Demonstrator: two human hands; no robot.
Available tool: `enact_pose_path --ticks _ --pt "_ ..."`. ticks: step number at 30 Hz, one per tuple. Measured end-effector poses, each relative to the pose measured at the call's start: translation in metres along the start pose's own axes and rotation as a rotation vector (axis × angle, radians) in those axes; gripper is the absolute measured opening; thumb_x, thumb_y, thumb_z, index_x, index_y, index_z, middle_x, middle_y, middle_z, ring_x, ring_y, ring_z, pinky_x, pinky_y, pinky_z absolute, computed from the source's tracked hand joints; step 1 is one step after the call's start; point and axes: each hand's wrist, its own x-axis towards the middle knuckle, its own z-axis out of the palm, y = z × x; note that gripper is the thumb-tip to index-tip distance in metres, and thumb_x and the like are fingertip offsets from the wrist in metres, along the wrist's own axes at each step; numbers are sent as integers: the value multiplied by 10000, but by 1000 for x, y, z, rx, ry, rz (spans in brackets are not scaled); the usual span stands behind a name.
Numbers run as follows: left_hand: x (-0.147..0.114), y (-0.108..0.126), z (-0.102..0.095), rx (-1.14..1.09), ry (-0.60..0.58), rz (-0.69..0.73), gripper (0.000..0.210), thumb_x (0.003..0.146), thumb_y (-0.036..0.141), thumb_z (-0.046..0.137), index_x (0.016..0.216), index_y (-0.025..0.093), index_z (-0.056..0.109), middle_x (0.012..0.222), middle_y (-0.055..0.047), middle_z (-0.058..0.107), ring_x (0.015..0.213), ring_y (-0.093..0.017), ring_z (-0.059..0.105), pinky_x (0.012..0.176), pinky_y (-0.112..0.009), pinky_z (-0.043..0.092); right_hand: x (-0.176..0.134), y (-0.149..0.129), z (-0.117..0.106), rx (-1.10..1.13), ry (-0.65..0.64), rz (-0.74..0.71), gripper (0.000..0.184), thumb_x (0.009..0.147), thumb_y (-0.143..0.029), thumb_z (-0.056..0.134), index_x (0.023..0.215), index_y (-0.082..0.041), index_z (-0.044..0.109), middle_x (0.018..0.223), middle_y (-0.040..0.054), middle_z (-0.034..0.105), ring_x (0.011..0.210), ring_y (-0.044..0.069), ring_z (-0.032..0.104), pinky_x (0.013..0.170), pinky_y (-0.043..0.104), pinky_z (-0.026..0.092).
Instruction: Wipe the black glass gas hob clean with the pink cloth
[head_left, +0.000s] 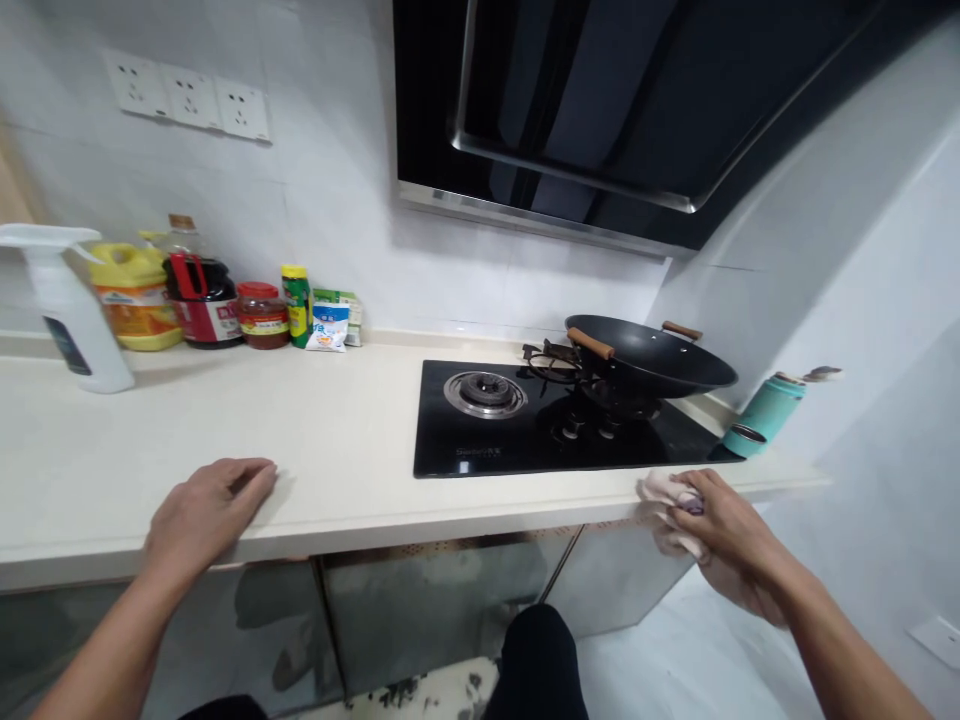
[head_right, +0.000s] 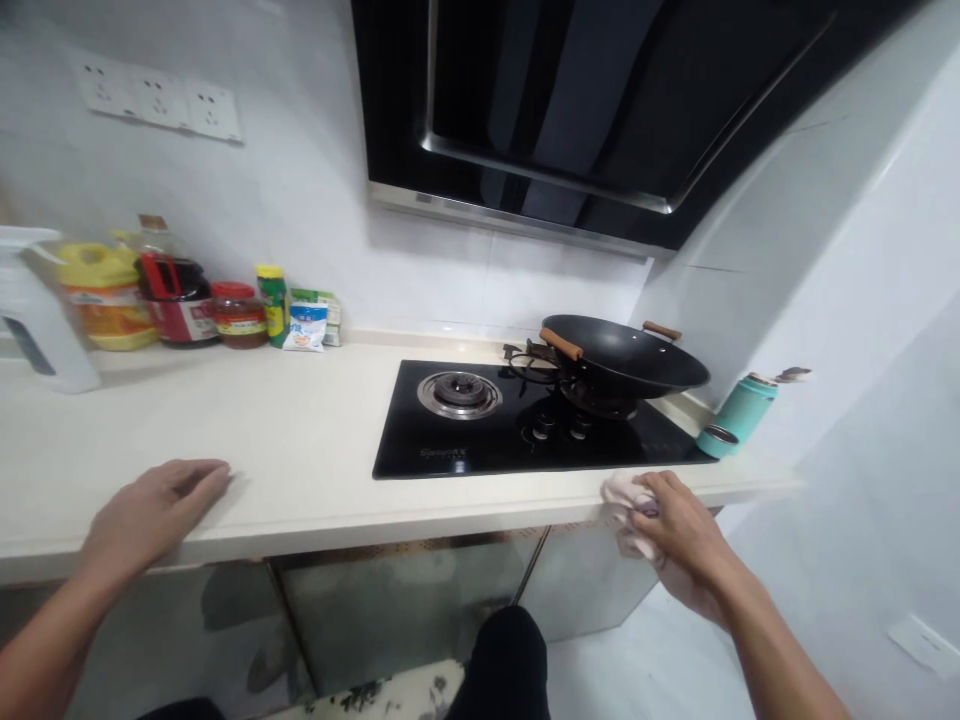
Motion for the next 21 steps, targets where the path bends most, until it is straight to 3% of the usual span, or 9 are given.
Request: enact_pose_path --ticks 3,7,13,21 --pt "1 1 0 16 -7 -12 496 910 560 399 1109 255 736 1235 -25 725 1090 -254 644 897 -338 486 22 30 5 -135 -31 1 401 843 -358 545 1193 -234 696 1208 119 614 1073 270 596 878 342 456" --pt "5 2 1 25 0 -57 479 891 563 421 1097 274 742 1238 -2 727 1069 -254 649 886 -344 502 51 37 17 -298 -158 39 367 887 -360 531 1177 -251 729 1122 116 641 1027 265 596 874 343 423" --pt "9 -1 4 60 22 -73 441 912 542 448 1103 284 751 1260 -6 730 1057 -251 651 861 -346 502 63 0 13 -479 -332 -70 359 956 -348 462 1176 -237 724 1100 102 651 959 224 622 883 330 394" --pt "-4 17 -5 45 10 -40 450 938 513 428 1129 245 736 1276 -54 706 1114 -282 621 908 -386 490 66 -53 18 -564 -382 -266 357 965 -317 434 1132 -184 720 1149 106 676 1052 239 624 839 312 405"
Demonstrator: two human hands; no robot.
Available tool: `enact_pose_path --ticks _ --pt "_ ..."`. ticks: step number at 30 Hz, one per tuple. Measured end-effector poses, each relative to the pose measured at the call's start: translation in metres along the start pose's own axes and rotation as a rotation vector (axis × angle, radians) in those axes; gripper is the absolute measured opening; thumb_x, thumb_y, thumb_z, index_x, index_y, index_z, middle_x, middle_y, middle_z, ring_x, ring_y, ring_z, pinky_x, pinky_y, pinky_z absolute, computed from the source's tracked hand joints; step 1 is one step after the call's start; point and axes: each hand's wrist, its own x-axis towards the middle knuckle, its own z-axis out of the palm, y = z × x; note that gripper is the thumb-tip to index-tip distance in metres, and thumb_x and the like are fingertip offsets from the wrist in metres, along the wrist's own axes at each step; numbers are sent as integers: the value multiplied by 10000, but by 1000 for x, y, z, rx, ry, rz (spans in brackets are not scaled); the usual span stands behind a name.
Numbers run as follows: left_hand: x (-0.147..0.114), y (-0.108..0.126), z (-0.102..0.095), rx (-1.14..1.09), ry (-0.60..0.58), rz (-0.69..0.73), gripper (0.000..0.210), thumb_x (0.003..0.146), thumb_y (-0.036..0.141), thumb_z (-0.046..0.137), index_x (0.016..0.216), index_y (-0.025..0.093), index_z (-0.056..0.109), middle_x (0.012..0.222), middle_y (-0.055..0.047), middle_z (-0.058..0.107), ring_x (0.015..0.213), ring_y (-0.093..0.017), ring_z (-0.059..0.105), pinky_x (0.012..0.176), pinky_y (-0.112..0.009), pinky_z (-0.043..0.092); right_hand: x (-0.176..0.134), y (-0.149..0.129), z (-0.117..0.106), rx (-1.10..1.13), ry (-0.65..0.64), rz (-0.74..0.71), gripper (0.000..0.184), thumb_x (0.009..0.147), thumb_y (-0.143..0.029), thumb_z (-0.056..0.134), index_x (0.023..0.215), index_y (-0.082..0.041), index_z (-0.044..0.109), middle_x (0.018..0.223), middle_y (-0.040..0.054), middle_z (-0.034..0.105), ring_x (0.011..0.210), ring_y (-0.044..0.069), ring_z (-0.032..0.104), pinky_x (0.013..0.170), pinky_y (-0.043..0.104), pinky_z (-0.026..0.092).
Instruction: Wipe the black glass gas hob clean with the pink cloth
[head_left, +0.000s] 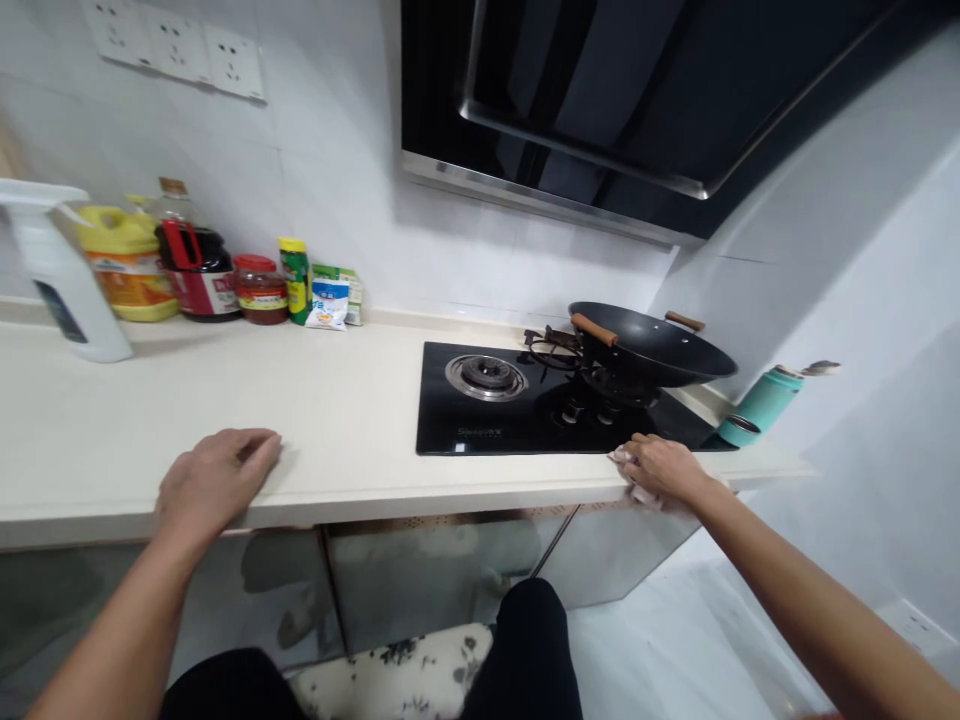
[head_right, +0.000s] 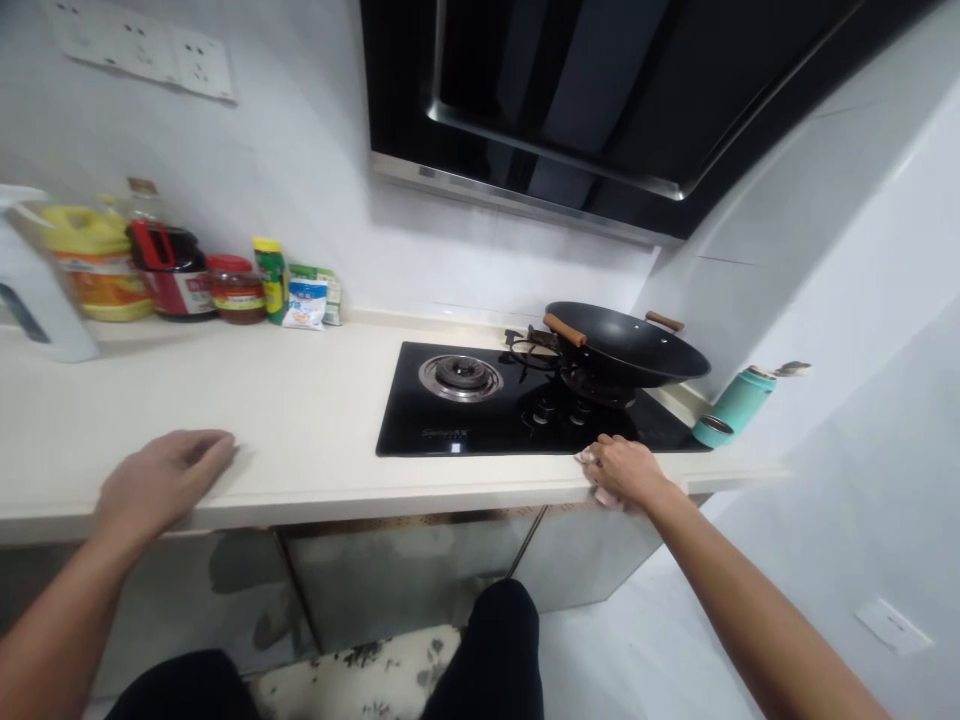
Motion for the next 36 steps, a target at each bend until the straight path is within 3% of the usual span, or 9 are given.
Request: enact_pose_path --ticks 6,15,24,30,33,36 --pt "-8 5 -3 -58 33 13 415 938 487 437 1092 238 731 1230 -59 715 1129 -278 618 936 -387 476 7 -65 -33 11 34 -123 310 955 -325 455 1015 -162 711 1062 106 706 986 228 650 791 303 395" --pt "-14 4 0 -63 93 95 448 935 466 398 1064 213 745 1161 -79 743 1114 -283 636 954 -383 470 15 -198 -80 78 215 -296 265 953 -340 494 933 -171 697 973 101 703 922 230 630 747 325 380" --pt "-16 4 2 -82 128 102 425 920 468 422 1043 226 749 1139 -67 754 1108 -273 640 949 -367 462 18 -263 -107 196 292 -351 255 937 -329 528 899 -152 708 952 133 710 893 252 634 751 361 400" --pt "-16 2 -1 -93 118 114 423 894 495 437 1004 239 756 1102 -50 768 1081 -266 657 920 -346 475 22 -315 -121 323 369 -478 255 924 -335 541 909 -142 707 964 127 701 919 260 611 776 373 394" --pt "-15 -1 -1 -112 129 110 425 873 506 453 993 241 764 1078 -50 776 1027 -254 679 900 -331 493 15 -337 -121 457 397 -528 282 917 -386 556 1005 -159 699 1032 120 698 994 272 592 843 390 401" --pt "-14 -5 -1 -127 143 104 430 864 517 454 978 246 767 1053 -51 781 1007 -253 693 898 -334 508 7 -353 -121 726 420 -553 250 878 -370 599 1055 -214 682 1059 72 700 1048 264 576 921 402 397"
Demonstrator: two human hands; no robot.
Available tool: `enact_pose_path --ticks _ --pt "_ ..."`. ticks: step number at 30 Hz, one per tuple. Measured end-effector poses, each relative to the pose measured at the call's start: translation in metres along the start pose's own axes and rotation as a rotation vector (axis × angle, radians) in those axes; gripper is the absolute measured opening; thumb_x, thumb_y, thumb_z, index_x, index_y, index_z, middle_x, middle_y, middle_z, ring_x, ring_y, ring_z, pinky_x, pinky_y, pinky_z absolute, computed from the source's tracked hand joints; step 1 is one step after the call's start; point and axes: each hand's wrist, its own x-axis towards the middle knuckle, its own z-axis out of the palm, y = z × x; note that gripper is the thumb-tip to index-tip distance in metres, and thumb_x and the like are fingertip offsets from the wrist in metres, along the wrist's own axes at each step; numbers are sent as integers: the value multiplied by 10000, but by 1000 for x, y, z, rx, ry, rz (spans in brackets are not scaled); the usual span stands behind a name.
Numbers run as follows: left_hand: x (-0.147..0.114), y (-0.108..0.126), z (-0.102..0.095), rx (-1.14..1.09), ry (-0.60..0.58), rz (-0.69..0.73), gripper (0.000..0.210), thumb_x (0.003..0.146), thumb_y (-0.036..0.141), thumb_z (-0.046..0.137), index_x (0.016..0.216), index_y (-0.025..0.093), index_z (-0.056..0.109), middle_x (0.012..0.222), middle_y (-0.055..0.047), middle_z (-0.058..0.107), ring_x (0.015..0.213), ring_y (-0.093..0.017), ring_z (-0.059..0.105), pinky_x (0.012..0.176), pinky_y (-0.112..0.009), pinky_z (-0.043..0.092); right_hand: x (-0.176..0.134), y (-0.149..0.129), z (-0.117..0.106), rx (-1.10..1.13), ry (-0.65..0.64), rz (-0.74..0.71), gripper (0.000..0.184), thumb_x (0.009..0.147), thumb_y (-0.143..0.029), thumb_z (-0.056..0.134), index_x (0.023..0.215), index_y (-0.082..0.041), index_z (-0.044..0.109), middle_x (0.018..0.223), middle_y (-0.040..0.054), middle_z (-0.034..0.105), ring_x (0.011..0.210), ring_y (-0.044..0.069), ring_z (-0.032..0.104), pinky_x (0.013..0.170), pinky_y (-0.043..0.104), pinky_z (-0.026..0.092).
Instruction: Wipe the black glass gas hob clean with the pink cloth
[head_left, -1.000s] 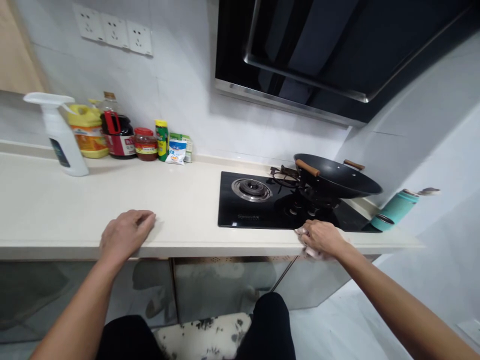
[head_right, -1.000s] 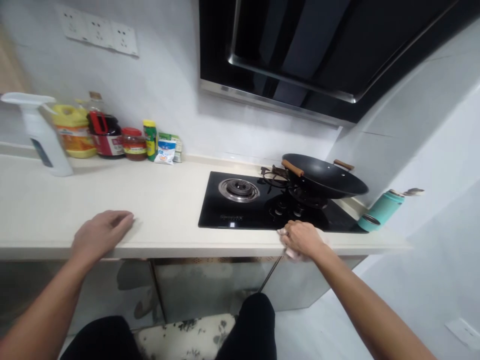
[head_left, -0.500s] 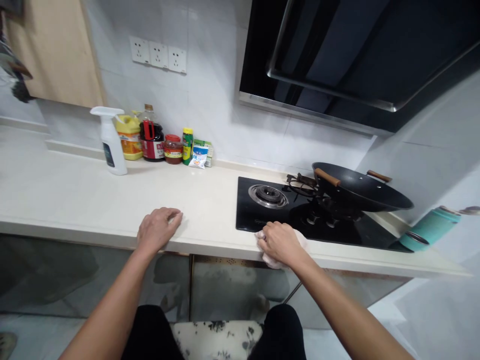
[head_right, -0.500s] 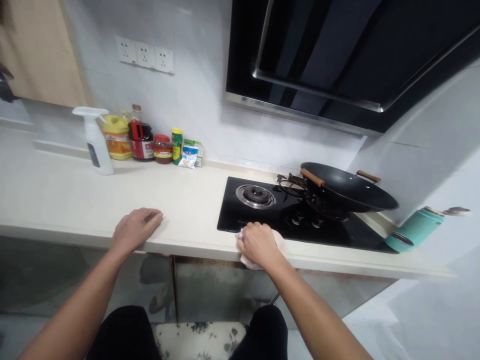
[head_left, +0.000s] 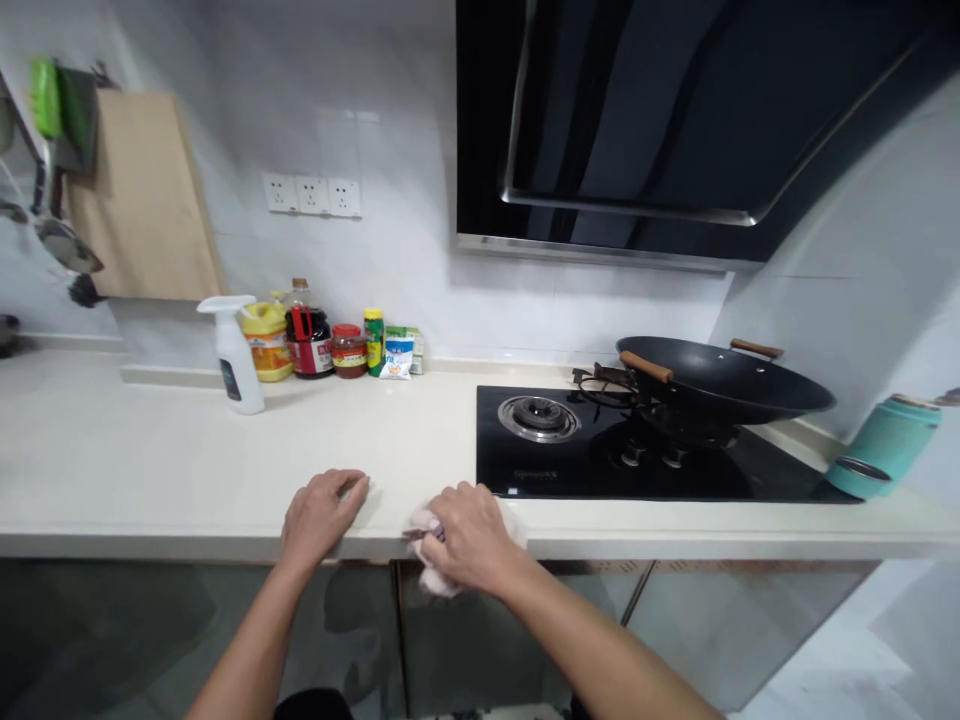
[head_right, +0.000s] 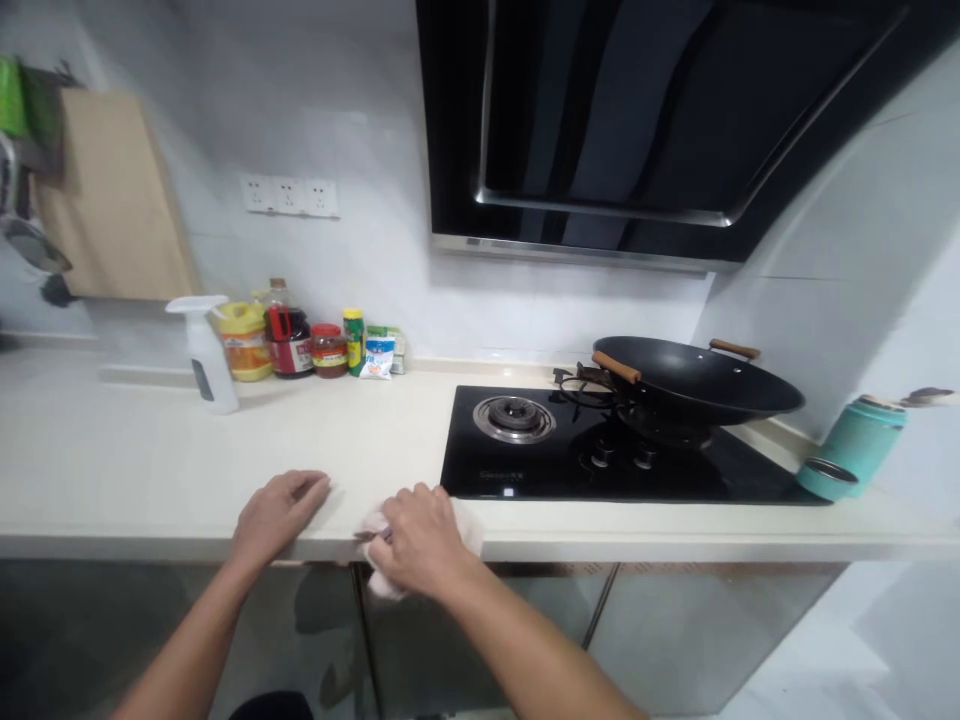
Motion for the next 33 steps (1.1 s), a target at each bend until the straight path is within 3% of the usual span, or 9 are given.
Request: enact_pose_path --ticks 5,9,13,16,21,23,26,29,33 --pt "3 -7 0 -78 -5 -32 440 851 555 473 978 257 772 1069 -54 783 992 -259 703 863 -337 532 21 -11 1 733 147 133 182 910 -347 528 999 -235 641 955 -6 684 893 175 602 847 304 461" --pt "7 -14 0 -164 -35 -113 463 822 576 500 1009 247 767 1035 -55 790 889 -257 716 780 -332 554 44 -5 7 1116 301 251 265 975 -321 393 1142 -240 582 1109 15 654 1025 166 605 905 294 478" --pt "13 -18 -1 -228 -27 -154 470 801 596 517 971 229 757 1044 -66 787 871 -260 713 836 -363 564 36 17 13 687 327 323 221 914 -301 549 1113 -254 635 1171 37 584 1121 202 539 990 336 397" --pt "10 -6 -4 -304 39 -147 451 795 582 525 943 215 741 1073 -83 772 941 -269 705 884 -381 565 14 42 9 379 254 367 171 943 -262 499 1057 -231 623 1094 42 607 1048 211 538 920 345 360" --pt "-22 63 2 -422 40 254 349 878 504 534 1005 242 727 1085 -80 718 1072 -252 654 986 -395 530 -11 77 -4 52 140 428 192 967 -369 501 936 -202 593 1013 65 646 978 236 523 843 342 311" --pt "-39 94 16 -379 -40 394 350 893 461 555 1126 256 717 1174 -104 681 1138 -270 618 1022 -436 502 -15 82 -8 3 78 406 222 968 -389 496 918 -202 603 1000 63 647 968 233 524 832 342 304" --pt "-58 124 44 -189 -99 414 474 839 446 652 1293 307 663 1303 -136 616 1231 -354 535 1020 -557 455 -24 88 -14 -3 33 384 216 963 -354 479 932 -205 632 995 56 640 969 225 531 824 341 305" --pt "-71 138 65 -90 -86 449 511 803 441 695 1303 342 656 1373 -140 556 1300 -407 447 1042 -629 391 -38 101 -23 -4 30 393 207 936 -335 494 920 -218 665 1018 60 617 998 229 537 830 341 316" --pt "-85 163 72 -55 -53 550 521 768 452 739 1268 327 668 1333 -161 564 1279 -434 425 1013 -643 375 -71 138 -34 23 117 488 179 883 -372 560 911 -215 641 1012 59 589 998 235 557 838 341 364"
